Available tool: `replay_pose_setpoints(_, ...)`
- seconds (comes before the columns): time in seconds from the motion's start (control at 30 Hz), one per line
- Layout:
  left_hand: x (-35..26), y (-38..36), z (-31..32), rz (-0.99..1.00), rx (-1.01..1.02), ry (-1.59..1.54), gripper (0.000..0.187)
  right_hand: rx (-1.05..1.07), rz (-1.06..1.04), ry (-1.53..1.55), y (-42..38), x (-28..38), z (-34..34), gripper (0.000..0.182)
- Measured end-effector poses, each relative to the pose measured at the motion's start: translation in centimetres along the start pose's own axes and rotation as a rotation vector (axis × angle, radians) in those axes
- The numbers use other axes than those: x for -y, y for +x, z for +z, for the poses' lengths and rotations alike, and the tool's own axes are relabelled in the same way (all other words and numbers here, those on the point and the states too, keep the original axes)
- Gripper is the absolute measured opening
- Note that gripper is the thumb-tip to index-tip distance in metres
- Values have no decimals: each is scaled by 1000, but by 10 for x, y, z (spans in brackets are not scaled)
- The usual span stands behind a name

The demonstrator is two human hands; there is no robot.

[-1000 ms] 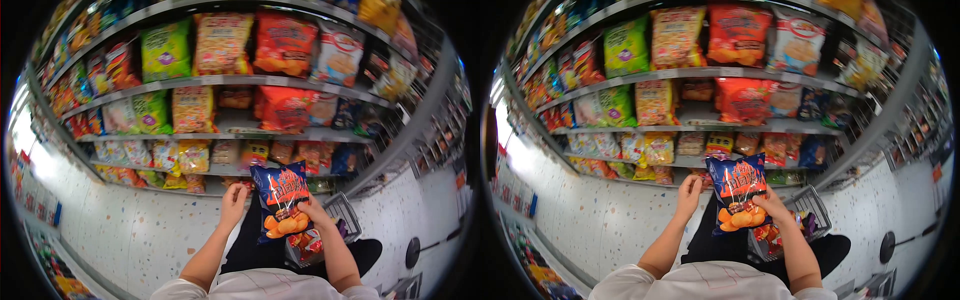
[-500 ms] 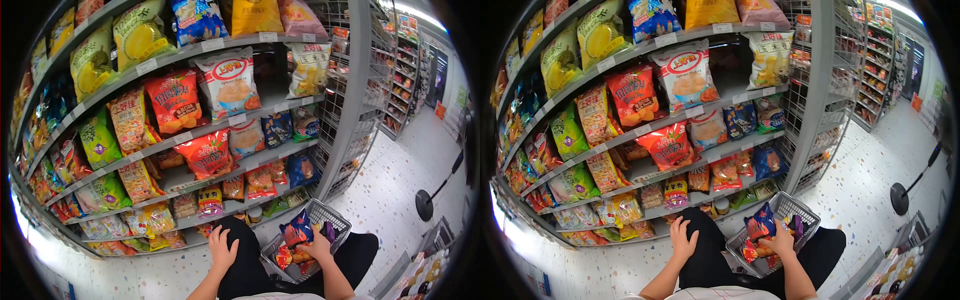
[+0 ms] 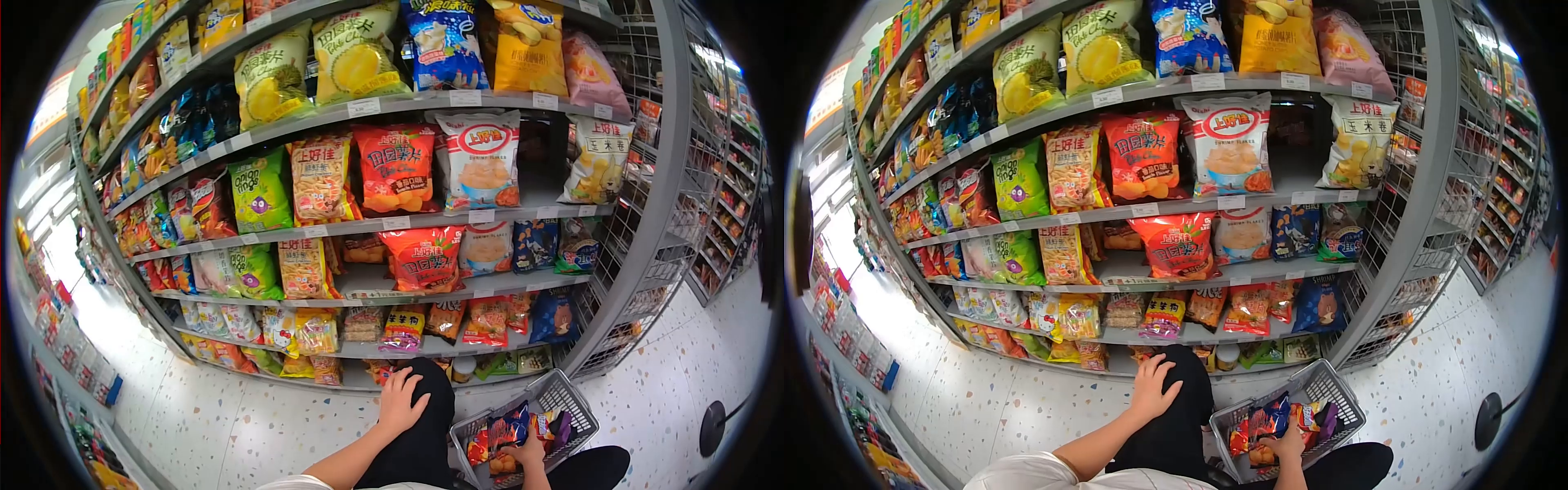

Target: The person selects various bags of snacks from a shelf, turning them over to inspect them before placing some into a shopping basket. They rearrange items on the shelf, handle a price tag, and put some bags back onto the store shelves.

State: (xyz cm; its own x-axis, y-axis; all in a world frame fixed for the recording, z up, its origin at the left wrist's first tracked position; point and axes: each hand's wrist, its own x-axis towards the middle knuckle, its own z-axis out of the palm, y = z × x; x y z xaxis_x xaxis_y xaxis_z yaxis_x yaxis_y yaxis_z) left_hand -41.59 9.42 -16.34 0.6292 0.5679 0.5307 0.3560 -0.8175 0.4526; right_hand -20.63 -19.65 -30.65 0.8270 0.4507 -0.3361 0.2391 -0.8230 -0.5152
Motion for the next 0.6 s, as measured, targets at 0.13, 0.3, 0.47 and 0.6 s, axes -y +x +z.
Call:
replay_pose_setpoints(0.13, -12, 65, -22, 219, -118, 29, 37, -2, -45, -9, 3, -18, 22, 115)
replay_pose_setpoints(0.3, -90, 221, -101, 583, -395, 88, 37, 146, -54, 36, 7, -32, 39, 124)
replay_pose_setpoints(0.47, -113, 319, -110, 646, -468, 302, 40, 157, -132, 115, 24, -50, 64, 129)
replay_pose_setpoints(0.6, -114, 354, -106, 703, -438, 492, 45, 111, -179, 191, 26, -66, 70, 131)
